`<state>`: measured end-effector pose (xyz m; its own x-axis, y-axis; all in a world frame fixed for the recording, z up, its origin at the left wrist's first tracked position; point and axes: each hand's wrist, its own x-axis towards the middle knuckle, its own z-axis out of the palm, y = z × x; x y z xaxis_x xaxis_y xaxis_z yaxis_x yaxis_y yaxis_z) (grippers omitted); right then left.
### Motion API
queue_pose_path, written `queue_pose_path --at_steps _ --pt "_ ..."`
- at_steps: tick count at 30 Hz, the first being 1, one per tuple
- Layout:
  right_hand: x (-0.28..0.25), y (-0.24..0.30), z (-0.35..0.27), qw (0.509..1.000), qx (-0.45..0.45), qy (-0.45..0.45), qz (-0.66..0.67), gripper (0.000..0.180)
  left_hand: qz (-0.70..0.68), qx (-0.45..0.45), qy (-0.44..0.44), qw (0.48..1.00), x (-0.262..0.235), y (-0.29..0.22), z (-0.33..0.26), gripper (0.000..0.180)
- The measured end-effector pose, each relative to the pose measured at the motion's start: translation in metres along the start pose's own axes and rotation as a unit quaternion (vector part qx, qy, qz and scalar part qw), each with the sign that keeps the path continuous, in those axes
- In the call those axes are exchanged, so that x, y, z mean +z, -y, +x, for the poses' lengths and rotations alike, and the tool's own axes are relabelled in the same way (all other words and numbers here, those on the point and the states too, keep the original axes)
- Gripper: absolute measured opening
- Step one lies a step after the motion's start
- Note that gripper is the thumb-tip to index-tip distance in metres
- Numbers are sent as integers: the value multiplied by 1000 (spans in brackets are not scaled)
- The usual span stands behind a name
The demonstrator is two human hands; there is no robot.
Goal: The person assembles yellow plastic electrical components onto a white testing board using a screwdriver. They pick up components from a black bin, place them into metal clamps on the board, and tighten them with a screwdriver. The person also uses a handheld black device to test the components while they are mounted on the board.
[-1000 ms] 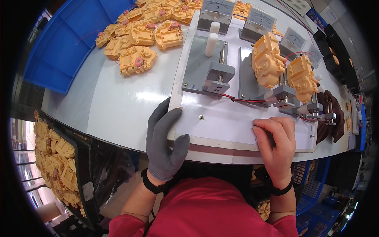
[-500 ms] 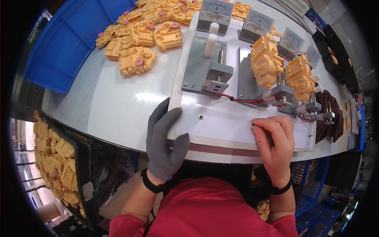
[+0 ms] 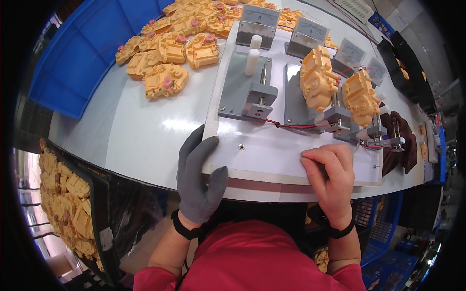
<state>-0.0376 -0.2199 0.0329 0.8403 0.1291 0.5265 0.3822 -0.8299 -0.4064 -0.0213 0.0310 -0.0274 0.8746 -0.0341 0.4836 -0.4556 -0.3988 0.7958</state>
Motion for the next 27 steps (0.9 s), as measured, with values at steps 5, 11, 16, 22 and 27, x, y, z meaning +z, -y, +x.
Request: queue_pose_path --at_steps 5,11,16,22,27 --pt "-1 -1 2 1000 -26 -9 -7 17 -16 -5 2 1000 3 0 0 44" --pt "-4 -6 6 998 -61 -5 -7 17 -6 -28 7 1000 2 0 -2 47" --pt "-3 -5 3 998 -55 -4 -4 16 -10 -33 10 999 2 -1 -2 48" --pt "-2 -3 2 999 -49 -11 -8 17 -11 -29 11 999 0 0 -3 49" --pt "-3 -2 2 999 -40 -8 -10 17 -13 -29 7 999 1 0 -3 48"
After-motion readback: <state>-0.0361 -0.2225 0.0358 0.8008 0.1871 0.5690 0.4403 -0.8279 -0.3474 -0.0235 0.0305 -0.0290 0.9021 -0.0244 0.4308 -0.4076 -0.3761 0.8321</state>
